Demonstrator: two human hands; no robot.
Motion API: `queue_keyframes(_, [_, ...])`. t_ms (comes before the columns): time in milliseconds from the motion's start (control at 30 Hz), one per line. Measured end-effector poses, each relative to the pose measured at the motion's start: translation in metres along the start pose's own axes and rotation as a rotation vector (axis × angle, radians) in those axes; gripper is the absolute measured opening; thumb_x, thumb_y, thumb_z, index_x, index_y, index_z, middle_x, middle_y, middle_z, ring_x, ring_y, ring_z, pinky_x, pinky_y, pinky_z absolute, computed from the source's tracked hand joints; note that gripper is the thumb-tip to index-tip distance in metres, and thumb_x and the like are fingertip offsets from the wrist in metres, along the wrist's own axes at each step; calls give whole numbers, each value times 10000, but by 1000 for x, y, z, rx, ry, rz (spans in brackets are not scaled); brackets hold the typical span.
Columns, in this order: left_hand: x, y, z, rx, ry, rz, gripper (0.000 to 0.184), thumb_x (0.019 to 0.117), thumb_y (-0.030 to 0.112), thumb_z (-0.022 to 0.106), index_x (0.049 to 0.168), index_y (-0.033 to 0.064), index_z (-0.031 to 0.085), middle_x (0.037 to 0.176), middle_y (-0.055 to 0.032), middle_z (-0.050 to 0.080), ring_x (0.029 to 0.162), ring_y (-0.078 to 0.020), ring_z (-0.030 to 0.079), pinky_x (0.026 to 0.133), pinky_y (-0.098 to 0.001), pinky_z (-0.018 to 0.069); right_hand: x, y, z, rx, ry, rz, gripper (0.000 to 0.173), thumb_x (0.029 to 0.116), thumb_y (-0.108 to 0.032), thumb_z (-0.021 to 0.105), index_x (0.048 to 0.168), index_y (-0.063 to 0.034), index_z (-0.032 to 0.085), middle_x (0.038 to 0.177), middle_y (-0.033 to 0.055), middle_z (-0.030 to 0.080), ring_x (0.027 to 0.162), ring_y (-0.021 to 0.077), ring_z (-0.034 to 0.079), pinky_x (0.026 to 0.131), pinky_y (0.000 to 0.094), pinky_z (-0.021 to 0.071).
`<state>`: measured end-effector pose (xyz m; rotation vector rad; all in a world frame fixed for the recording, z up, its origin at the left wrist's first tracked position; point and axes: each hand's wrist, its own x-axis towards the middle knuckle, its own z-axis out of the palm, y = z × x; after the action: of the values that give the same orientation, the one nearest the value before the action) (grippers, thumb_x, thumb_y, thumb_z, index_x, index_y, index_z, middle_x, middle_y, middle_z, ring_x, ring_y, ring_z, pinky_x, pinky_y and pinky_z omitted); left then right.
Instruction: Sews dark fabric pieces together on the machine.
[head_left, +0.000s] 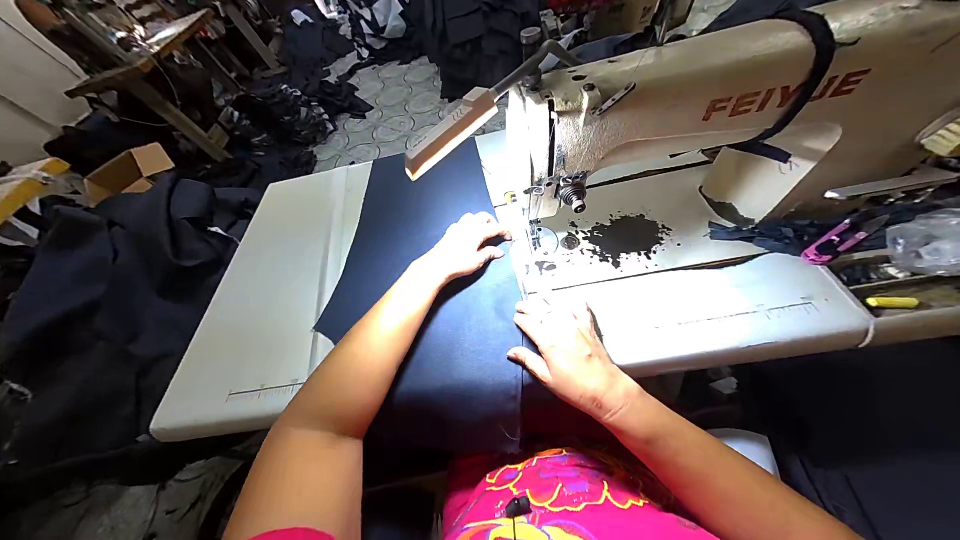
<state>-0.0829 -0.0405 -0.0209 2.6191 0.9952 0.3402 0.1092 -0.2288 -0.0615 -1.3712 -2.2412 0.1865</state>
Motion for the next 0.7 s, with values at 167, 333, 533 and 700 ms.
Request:
queue_keyframes(167, [12, 1, -4, -18, -9, 87, 147, 945, 113, 685, 887, -20, 707, 1002, -202, 623, 1051, -363, 592, 939, -511, 464, 0, 1, -1, -1, 12, -18, 473, 994, -470, 549, 1188, -89, 752, 1324, 87, 695, 1261, 320, 622, 1049, 616, 407])
queue_keyframes(333, [-10, 25, 20, 36, 284, 155, 120, 937, -23, 608, 902, -29, 723, 854, -169, 696, 860, -302, 702, 821, -444, 563, -2, -2, -3, -32, 31, -26, 450, 981, -455, 580, 1163, -85, 759, 1283, 95, 712, 1190, 325, 656, 997, 623, 430])
queue_keyframes(533, [-64, 73, 50, 122, 70, -101, 535, 1085, 380, 361, 1503, 86, 520, 1574, -115, 481, 1510, -305, 375, 1187, -690, 213, -16, -6, -10, -74, 80, -13, 453, 956, -446, 612, 1145, -66, 771, 1247, 110, 731, 1147, 354, 685, 998, 670, 432])
queue_keyframes(700, [-52, 80, 58, 79, 92, -73, 543, 1080, 385, 340, 1511, 103, 513, 1585, -85, 472, 1521, -285, 358, 1187, -711, 167, -25, -2, -13, -118, 113, 46, 460, 965, -442, 597, 1153, -61, 771, 1246, 100, 736, 1166, 352, 681, 1011, 669, 424])
